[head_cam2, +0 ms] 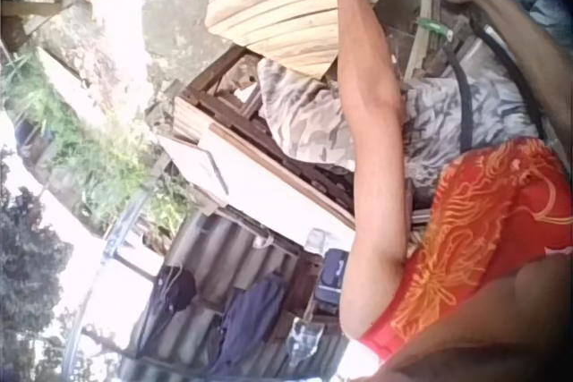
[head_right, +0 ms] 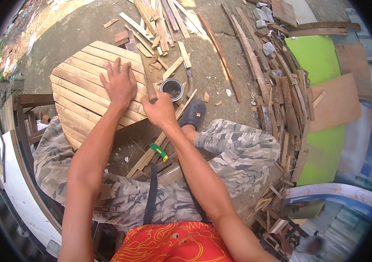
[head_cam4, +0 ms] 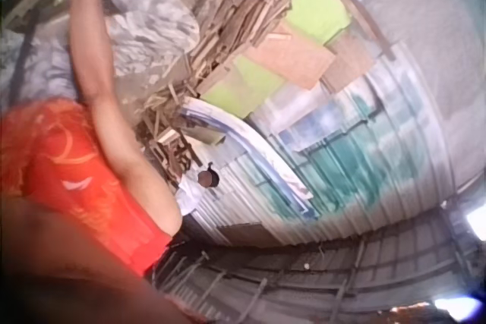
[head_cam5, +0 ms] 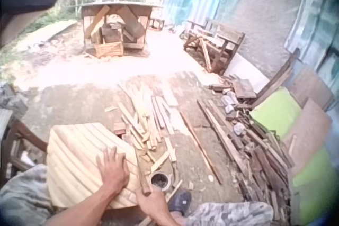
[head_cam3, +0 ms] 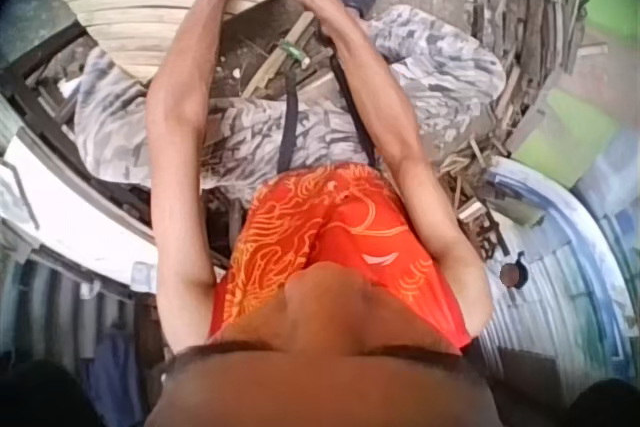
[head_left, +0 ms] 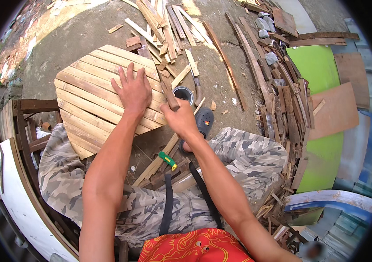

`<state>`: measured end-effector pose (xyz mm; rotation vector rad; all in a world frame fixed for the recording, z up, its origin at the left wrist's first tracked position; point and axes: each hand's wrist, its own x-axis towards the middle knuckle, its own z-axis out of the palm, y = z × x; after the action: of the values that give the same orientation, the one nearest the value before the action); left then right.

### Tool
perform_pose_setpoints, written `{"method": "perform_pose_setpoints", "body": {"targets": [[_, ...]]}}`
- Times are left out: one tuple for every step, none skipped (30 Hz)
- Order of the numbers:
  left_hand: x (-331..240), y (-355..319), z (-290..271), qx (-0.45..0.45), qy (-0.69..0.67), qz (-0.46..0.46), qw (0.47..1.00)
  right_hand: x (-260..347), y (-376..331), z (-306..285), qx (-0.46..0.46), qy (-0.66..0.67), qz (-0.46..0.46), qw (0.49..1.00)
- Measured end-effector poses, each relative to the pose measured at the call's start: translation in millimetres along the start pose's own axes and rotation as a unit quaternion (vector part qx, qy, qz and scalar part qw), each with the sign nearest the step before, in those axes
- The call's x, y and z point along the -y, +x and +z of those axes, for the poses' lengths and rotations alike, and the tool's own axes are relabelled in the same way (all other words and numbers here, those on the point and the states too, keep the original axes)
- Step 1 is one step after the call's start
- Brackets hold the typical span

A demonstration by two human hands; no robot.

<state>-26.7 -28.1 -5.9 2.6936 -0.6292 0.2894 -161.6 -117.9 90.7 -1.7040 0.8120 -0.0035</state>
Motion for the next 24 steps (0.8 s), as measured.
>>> {"method": "perform_pose_setpoints", "body": {"targets": [[-0.2, 1.1, 0.9, -0.001, 0.002, 0.001, 1.000, -4.4, -38.5, -11.0, 0.019, -0.015, 0.008, 1.000], [-0.8, -0.9, 1.3, -0.006, 0.004, 0.000, 1.000, -9.8, -84.6, -27.4, 0.022, -0.012, 0.036, 0.999], [-1.4, -0.4, 1.1, 0.003, 0.006, -0.008, 1.000, -10.5, -133.5, -45.5, 0.027, -0.011, -0.011, 1.000], [-2.6, -2.3, 0.1, 0.007, 0.010, -0.008, 1.000, -13.0, -175.6, -64.2, 0.040, -0.045, 0.016, 0.998], [-3.5, -1.4, -0.7, 0.002, 0.015, -0.003, 1.000, -8.5, -206.9, -78.3, 0.050, -0.018, 0.003, 0.999], [-4.2, -1.7, -2.2, 0.009, 0.014, -0.006, 1.000, -8.4, -214.8, -82.0, 0.049, -0.029, 0.036, 0.998], [-4.8, -1.3, -3.1, 0.006, 0.013, -0.007, 1.000, -6.8, -206.5, -81.9, 0.036, -0.028, 0.025, 0.999], [-5.0, -1.1, -4.1, 0.005, 0.012, -0.007, 1.000, -1.7, -190.3, -77.2, 0.029, -0.016, -0.010, 0.999], [-4.8, -1.0, -4.6, 0.008, 0.014, -0.006, 1.000, -4.2, -146.1, -61.3, 0.014, -0.052, 0.007, 0.999], [-4.1, -0.1, -4.8, -0.002, 0.010, -0.008, 1.000, -4.6, -93.6, -40.8, -0.006, -0.086, -0.071, 0.994], [-3.1, 0.5, -4.4, -0.010, 0.005, -0.008, 1.000, -5.6, -47.1, -23.5, 0.020, 0.045, 0.070, 0.996], [-2.3, 0.3, -3.6, 0.015, 0.001, -0.018, 1.000, -7.3, -4.9, -5.4, -0.003, 0.028, 0.052, 0.998], [-1.2, 0.6, -2.5, -0.015, 0.000, -0.005, 1.000, -10.3, 26.7, 6.6, -0.014, 0.007, 0.009, 1.000], [0.4, 0.3, -1.5, -0.013, 0.001, -0.004, 1.000, -12.0, 38.7, 16.5, -0.044, 0.025, -0.014, 0.999], [0.7, 0.6, -0.1, 0.006, 0.005, -0.009, 1.000, -15.7, 29.1, 14.9, -0.027, 0.000, 0.002, 1.000], [0.5, 0.1, 1.1, -0.014, 0.003, 0.004, 1.000, -15.8, 10.1, 11.1, -0.019, -0.008, -0.017, 1.000], [0.5, 0.2, 2.0, -0.015, 0.005, 0.005, 1.000, -14.3, -30.1, -2.2, 0.007, -0.027, 0.010, 1.000], [-0.4, -1.1, 2.3, -0.010, 0.007, 0.002, 1.000, -11.8, -79.5, -20.2, 0.025, 0.002, 0.015, 1.000], [-0.8, -1.8, 1.7, -0.009, 0.010, -0.003, 1.000, -6.9, -124.1, -37.4, -0.001, 0.010, -0.062, 0.998], [-2.0, -0.9, 0.9, -0.006, 0.013, -0.003, 1.000, -0.6, -166.6, -59.7, 0.037, -0.031, 0.021, 0.999], [-3.3, -2.4, -0.4, -0.006, 0.017, -0.005, 1.000, 4.8, -195.4, -69.0, 0.034, -0.038, 0.042, 0.998], [-4.3, -2.4, -1.8, 0.004, 0.015, -0.009, 1.000, 10.9, -208.3, -75.6, 0.042, -0.043, 0.012, 0.998], [-5.2, -1.5, -2.8, 0.004, 0.014, -0.012, 1.000, 10.8, -198.5, -73.7, 0.035, -0.054, 0.027, 0.998], [-5.4, -0.6, -3.9, 0.012, 0.014, -0.013, 1.000, 12.5, -182.3, -66.9, 0.016, -0.050, 0.033, 0.998]]}}
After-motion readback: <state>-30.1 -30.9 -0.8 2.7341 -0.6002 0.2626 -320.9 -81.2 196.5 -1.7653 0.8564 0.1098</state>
